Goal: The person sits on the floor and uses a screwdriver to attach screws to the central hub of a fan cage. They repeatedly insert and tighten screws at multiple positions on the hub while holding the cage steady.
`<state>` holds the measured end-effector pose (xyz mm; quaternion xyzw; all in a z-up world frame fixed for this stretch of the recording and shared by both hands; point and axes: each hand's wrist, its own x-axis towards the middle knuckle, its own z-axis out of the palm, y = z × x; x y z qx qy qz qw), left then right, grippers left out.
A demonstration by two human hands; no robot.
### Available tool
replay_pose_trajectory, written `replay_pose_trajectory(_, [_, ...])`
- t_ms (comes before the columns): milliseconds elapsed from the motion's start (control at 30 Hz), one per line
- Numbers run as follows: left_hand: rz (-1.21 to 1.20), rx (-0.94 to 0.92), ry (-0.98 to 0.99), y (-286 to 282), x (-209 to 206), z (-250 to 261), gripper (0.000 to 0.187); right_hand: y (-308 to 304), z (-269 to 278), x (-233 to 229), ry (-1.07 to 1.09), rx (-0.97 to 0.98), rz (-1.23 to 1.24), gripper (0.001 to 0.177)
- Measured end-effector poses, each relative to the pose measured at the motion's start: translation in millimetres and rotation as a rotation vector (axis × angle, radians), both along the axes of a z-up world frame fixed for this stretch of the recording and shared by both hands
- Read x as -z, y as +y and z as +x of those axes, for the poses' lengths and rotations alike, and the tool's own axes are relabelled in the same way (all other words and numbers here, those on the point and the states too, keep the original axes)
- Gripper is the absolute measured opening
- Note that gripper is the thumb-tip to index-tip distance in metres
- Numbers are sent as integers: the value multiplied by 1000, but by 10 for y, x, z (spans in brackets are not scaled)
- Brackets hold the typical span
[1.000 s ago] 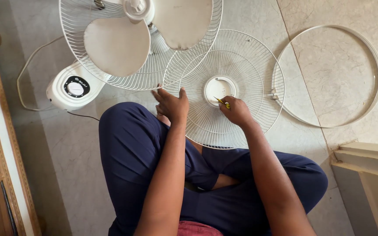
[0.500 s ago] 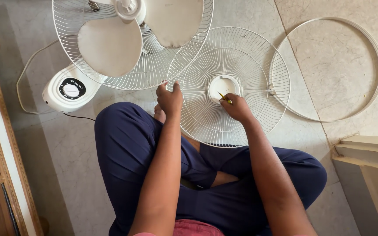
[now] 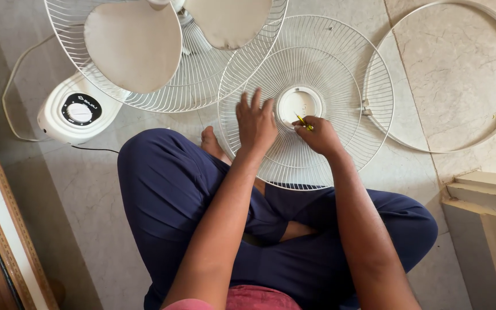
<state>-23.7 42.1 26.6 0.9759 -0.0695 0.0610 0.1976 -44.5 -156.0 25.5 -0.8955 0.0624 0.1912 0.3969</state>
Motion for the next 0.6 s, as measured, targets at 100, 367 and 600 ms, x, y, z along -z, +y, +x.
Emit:
replay_pose_trajectory(100, [0,-262,-51,119,-69,41,49,7,-3,35,23,80,136,26])
replay_pose_trajectory(367, [-620,-576,2,410,46,142,76,4,14,130,137,242,213,24])
replay_pose_trajectory(600, [-701,-626,286,465,182,258,47,-91,0,207,44,255,120,23])
